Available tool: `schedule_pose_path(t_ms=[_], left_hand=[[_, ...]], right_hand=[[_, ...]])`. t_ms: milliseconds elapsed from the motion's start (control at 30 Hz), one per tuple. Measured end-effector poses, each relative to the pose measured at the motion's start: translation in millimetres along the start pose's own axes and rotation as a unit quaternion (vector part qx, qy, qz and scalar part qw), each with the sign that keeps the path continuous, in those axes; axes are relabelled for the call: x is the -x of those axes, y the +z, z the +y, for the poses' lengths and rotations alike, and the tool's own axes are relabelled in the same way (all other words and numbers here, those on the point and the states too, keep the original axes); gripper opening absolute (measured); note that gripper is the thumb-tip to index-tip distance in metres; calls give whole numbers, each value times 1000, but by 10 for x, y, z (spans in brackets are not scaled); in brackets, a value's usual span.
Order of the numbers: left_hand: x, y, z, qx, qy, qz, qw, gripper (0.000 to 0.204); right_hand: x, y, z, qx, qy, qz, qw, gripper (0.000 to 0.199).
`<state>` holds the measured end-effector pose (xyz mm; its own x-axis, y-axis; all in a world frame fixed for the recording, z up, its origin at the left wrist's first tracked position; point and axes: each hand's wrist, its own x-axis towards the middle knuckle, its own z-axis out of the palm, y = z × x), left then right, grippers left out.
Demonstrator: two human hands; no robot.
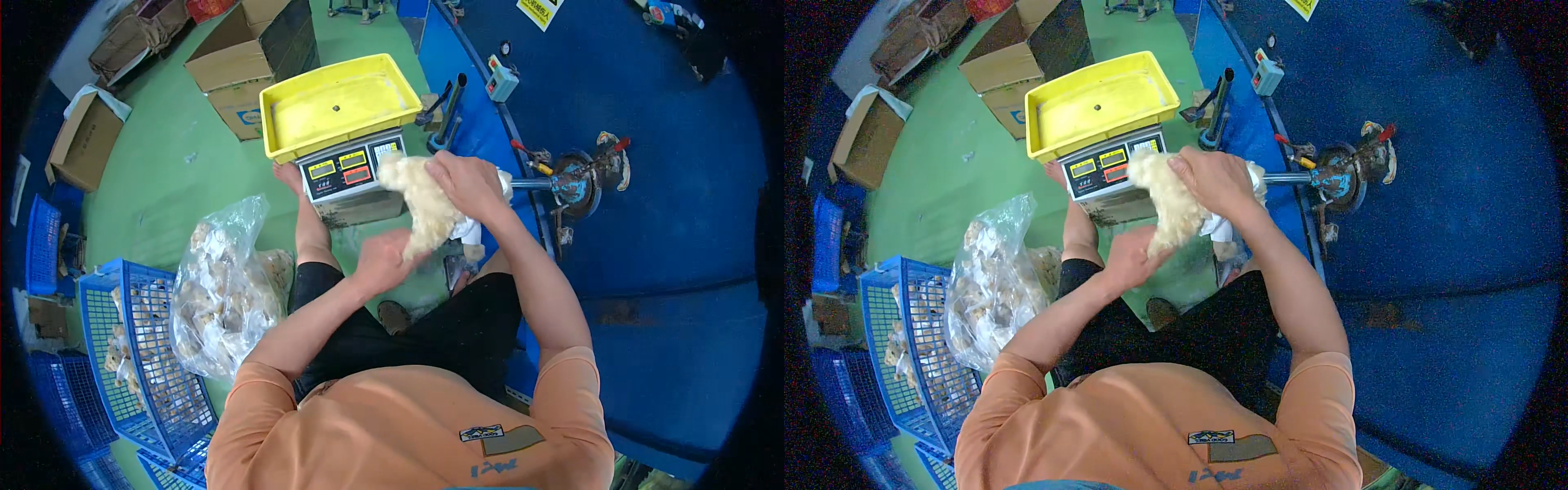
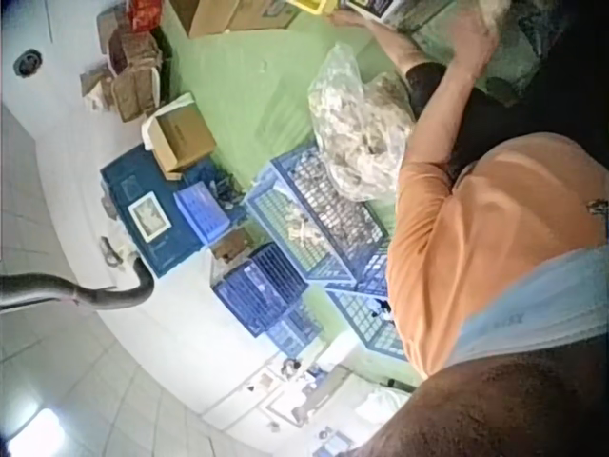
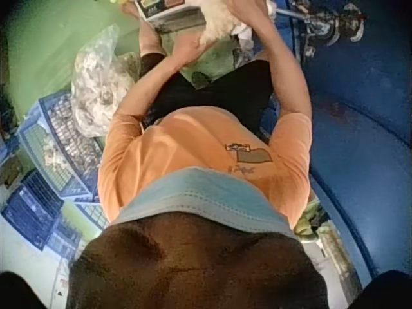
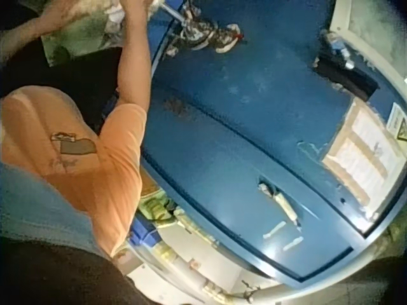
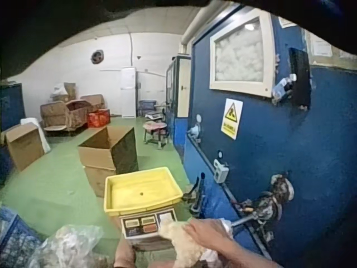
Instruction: Weighing stuffed toy bears on an electronic scale and preparing them with tags and plastic bags.
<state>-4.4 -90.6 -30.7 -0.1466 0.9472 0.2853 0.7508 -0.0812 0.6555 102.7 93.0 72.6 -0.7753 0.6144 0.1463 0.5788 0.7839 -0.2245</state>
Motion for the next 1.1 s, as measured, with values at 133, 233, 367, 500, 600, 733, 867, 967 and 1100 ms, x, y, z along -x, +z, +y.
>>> schedule_pose_path(t_ms=[133,233,367,500,600,733,867,967,1100], left_hand=[[-182,78,4,351,-246,22,903,45],[-575,-195,117,792,-257,161,531,47],[-779,-127,106,749,-305,175,562,41],[-840,60,295,717,-282,161,617,40],[-728,-34,194,725,-280,208,593,38],[-789,-154,309,707,-277,201,619,37],[-869,-153,403,677,-271,184,659,38],[-877,-82,454,662,-271,175,677,38],[-546,-315,225,672,-267,249,643,36]], right_hand=[[10,-9,-50,-15,-174,-19,984,29],[55,80,109,-30,-211,17,977,28],[95,66,418,-22,-237,54,970,27],[191,-31,596,35,-175,56,982,28],[140,16,332,32,-159,36,986,30],[142,59,470,37,-173,38,984,31],[148,47,655,38,-190,56,979,31],[232,18,687,27,-152,80,985,30],[41,187,117,34,-171,68,982,30]])
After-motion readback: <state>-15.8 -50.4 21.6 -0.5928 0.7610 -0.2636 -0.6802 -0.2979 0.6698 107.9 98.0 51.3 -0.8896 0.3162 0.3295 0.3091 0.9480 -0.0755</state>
